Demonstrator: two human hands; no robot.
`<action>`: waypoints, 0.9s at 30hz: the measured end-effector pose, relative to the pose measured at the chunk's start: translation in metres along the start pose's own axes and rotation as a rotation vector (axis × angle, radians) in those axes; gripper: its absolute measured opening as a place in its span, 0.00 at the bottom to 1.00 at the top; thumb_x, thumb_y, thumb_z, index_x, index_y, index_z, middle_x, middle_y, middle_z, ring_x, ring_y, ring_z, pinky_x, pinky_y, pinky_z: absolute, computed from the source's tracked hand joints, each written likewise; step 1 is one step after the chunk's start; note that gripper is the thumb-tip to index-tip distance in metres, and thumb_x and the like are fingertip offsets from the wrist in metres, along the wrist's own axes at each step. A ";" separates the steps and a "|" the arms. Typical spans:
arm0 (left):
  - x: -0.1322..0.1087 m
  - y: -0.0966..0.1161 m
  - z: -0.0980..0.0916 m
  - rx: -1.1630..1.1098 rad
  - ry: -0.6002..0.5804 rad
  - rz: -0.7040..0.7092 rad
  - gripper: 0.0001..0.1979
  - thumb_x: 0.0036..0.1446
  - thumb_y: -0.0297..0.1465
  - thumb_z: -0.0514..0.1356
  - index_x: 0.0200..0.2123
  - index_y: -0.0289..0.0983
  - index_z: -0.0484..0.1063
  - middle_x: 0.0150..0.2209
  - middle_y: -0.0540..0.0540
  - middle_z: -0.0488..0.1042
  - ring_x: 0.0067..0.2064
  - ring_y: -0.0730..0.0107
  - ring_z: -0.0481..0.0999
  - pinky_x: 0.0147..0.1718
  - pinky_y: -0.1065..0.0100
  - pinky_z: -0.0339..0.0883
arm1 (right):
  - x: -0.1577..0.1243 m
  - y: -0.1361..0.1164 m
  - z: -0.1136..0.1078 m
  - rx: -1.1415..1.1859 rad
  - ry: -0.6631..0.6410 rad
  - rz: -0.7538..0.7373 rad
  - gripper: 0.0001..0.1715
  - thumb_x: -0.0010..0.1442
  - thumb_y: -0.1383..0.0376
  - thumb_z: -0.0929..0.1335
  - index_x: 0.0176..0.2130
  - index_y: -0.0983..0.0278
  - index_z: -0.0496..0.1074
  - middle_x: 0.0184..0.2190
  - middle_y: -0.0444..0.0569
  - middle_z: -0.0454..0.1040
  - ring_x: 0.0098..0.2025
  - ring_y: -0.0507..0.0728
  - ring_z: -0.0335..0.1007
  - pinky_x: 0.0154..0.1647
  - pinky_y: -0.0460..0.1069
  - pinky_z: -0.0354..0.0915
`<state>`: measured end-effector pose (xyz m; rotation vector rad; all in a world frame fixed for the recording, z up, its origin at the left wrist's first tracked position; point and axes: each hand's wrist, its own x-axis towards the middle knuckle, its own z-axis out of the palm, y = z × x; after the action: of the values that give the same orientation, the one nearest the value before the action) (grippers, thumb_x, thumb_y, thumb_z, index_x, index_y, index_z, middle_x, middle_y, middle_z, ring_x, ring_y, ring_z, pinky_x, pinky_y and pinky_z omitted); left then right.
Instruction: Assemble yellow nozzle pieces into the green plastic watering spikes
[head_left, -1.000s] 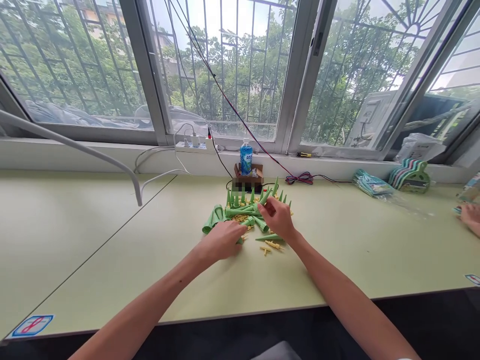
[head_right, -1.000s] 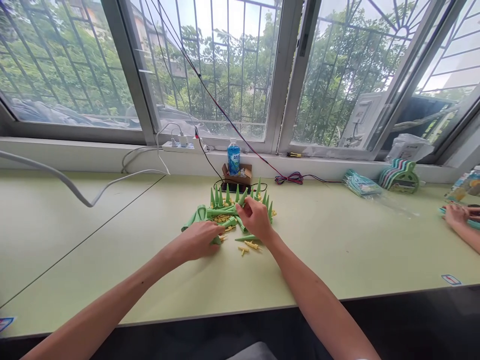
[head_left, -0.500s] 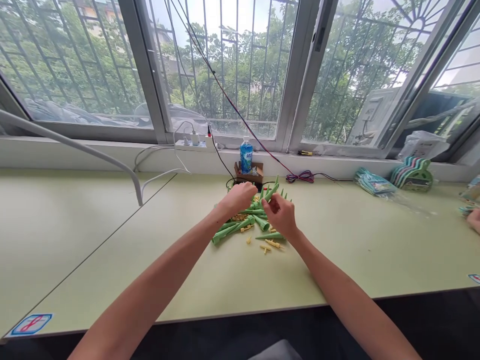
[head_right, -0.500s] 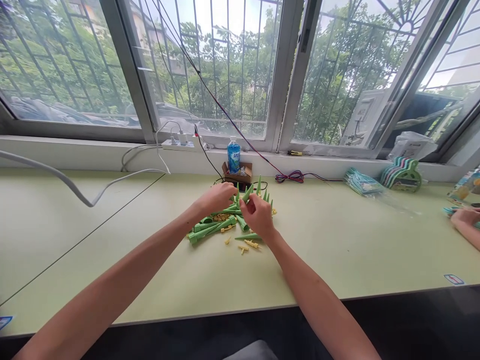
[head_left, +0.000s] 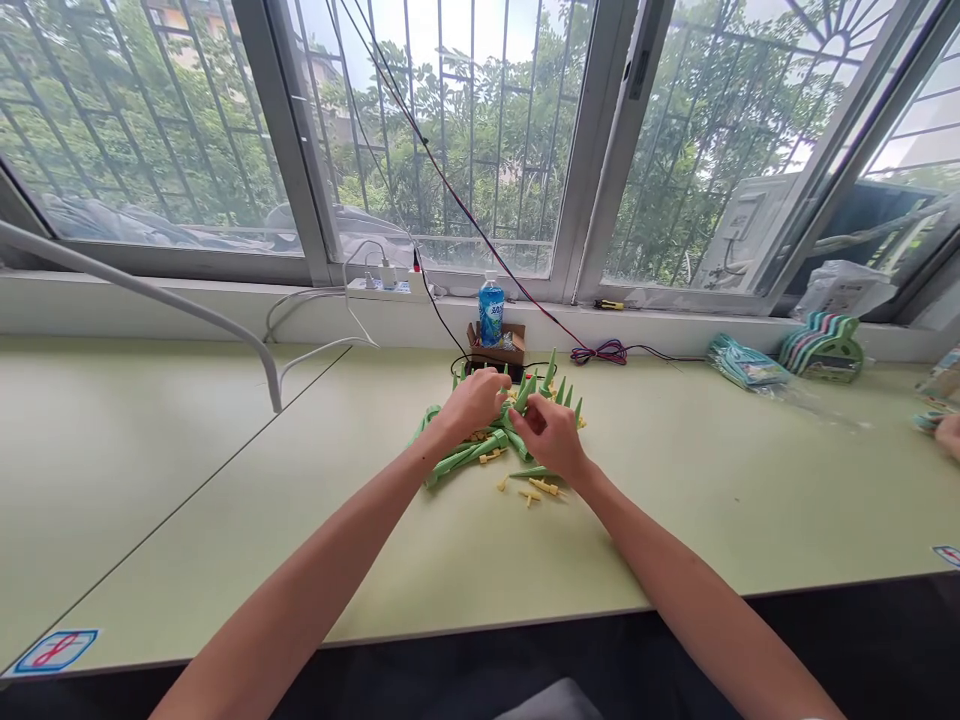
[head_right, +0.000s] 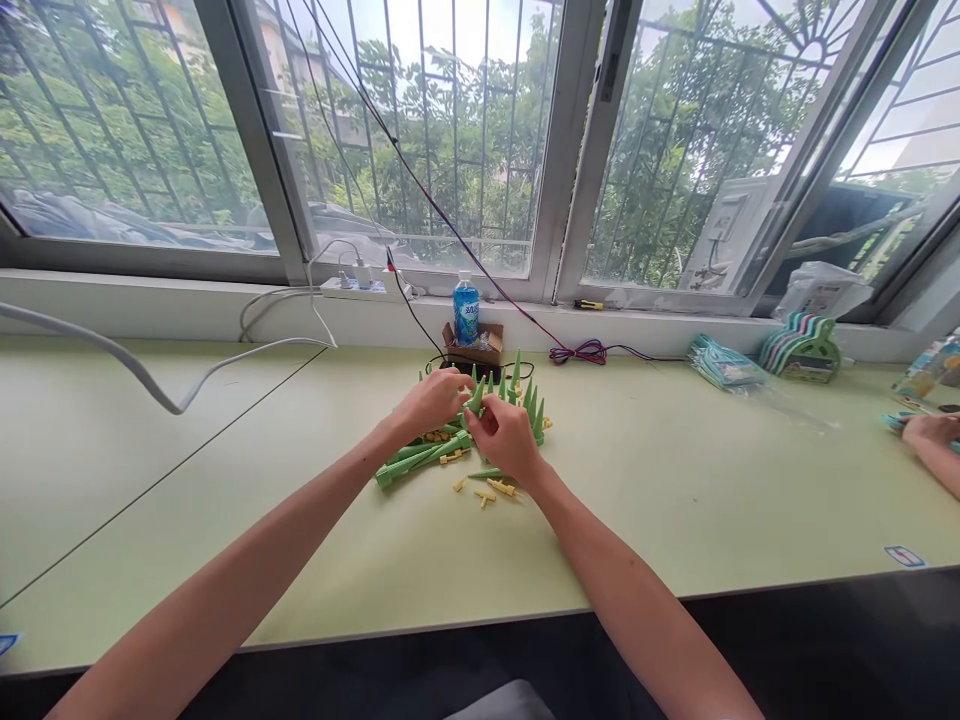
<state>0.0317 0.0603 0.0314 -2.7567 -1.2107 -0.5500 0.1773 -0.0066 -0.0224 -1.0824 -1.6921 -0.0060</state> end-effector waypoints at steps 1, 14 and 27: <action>-0.007 0.000 -0.002 -0.028 0.044 -0.001 0.12 0.61 0.28 0.50 0.40 0.36 0.74 0.41 0.41 0.75 0.41 0.63 0.74 0.40 0.67 0.65 | 0.000 0.000 0.001 0.002 -0.009 0.002 0.16 0.60 0.58 0.65 0.25 0.61 0.58 0.17 0.38 0.59 0.19 0.49 0.52 0.23 0.45 0.55; -0.089 0.021 0.024 -0.606 0.274 -0.127 0.13 0.53 0.28 0.56 0.44 0.37 0.66 0.36 0.47 0.74 0.23 0.77 0.68 0.27 0.71 0.65 | -0.006 -0.007 0.004 -0.008 -0.260 -0.082 0.22 0.62 0.58 0.64 0.21 0.63 0.58 0.17 0.39 0.58 0.20 0.48 0.50 0.22 0.44 0.51; -0.088 0.021 0.032 -0.549 0.169 -0.106 0.06 0.56 0.27 0.52 0.26 0.38 0.58 0.23 0.53 0.65 0.23 0.75 0.62 0.23 0.72 0.55 | -0.002 -0.009 0.000 0.014 -0.438 -0.067 0.26 0.63 0.55 0.63 0.18 0.63 0.60 0.15 0.39 0.53 0.20 0.49 0.46 0.23 0.45 0.47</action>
<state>0.0013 -0.0088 -0.0278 -2.9844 -1.3319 -1.2699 0.1717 -0.0133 -0.0198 -1.0682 -2.1151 0.2131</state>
